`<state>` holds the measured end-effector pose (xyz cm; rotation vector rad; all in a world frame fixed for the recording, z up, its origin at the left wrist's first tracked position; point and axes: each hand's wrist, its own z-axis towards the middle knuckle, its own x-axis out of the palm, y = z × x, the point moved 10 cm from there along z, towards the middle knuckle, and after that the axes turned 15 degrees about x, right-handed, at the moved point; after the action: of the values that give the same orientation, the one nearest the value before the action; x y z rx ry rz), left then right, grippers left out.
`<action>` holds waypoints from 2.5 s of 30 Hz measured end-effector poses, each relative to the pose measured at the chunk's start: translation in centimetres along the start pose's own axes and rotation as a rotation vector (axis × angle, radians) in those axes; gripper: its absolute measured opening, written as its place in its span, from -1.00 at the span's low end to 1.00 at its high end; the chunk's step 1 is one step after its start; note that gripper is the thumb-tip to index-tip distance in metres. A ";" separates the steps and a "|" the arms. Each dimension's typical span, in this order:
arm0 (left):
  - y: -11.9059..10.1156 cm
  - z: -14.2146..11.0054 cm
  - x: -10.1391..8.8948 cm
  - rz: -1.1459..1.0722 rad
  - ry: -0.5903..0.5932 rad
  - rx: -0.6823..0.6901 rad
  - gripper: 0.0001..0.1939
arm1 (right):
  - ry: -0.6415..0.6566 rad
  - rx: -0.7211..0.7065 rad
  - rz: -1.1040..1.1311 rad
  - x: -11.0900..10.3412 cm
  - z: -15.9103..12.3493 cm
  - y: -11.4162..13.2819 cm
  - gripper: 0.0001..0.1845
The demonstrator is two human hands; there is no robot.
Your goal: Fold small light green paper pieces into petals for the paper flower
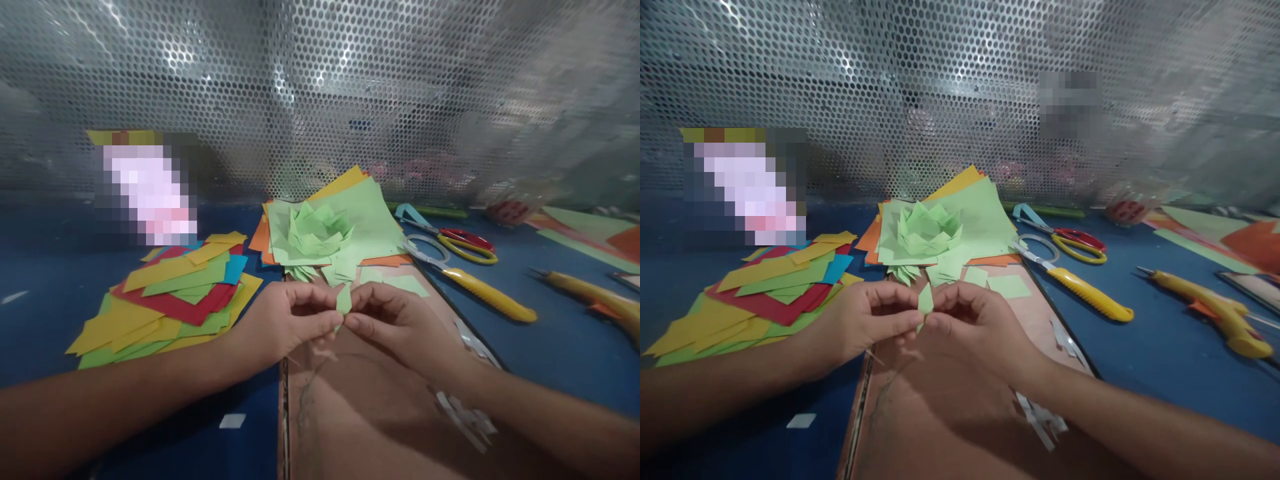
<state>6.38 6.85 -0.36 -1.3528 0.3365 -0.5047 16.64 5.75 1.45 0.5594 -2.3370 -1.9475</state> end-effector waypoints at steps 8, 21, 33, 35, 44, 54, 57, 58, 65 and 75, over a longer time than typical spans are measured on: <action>-0.5 -0.3 -0.4 0.130 -0.045 -0.025 -0.83 | -0.108 0.017 -0.019 -0.2 -0.7 0.5 -0.83; -0.2 -0.1 -0.3 0.074 -0.043 -0.029 -0.80 | -0.149 0.012 -0.013 -0.1 -0.8 0.2 -0.84; -1.4 0.1 -0.4 0.073 -0.101 0.012 -0.80 | -0.081 -0.042 0.062 0.6 -0.6 0.4 -0.86; -1.6 0.2 -0.3 0.067 -0.098 0.039 -0.80 | -0.043 -0.036 0.115 0.8 -0.4 0.1 -0.84; -0.6 0.1 -0.6 0.031 -0.120 0.013 -0.83 | -0.062 -0.012 0.113 0.6 -0.4 -0.2 -0.79; -0.3 0.3 -0.6 0.030 -0.070 0.020 -0.83 | -0.017 0.037 0.151 0.8 -0.1 -0.9 -0.73; 0.0 0.3 -0.6 0.074 -0.055 -0.016 -0.80 | -0.051 0.037 0.137 0.3 0.0 -1.0 -0.72; 0.0 0.2 -0.6 0.082 -0.056 -0.032 -0.78 | -0.058 0.042 0.144 0.2 0.0 -1.1 -0.72; -0.2 0.1 -0.4 0.065 -0.045 -0.030 -0.74 | -0.116 0.058 0.167 -0.4 0.1 -1.2 -0.72; 0.1 -0.2 -0.4 0.060 -0.022 -0.015 -0.80 | -0.095 0.031 0.127 -0.2 -0.3 -1.0 -0.72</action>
<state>5.94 6.95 -0.52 -1.3583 0.3625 -0.4374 17.11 5.39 0.60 0.3177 -2.3971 -1.9252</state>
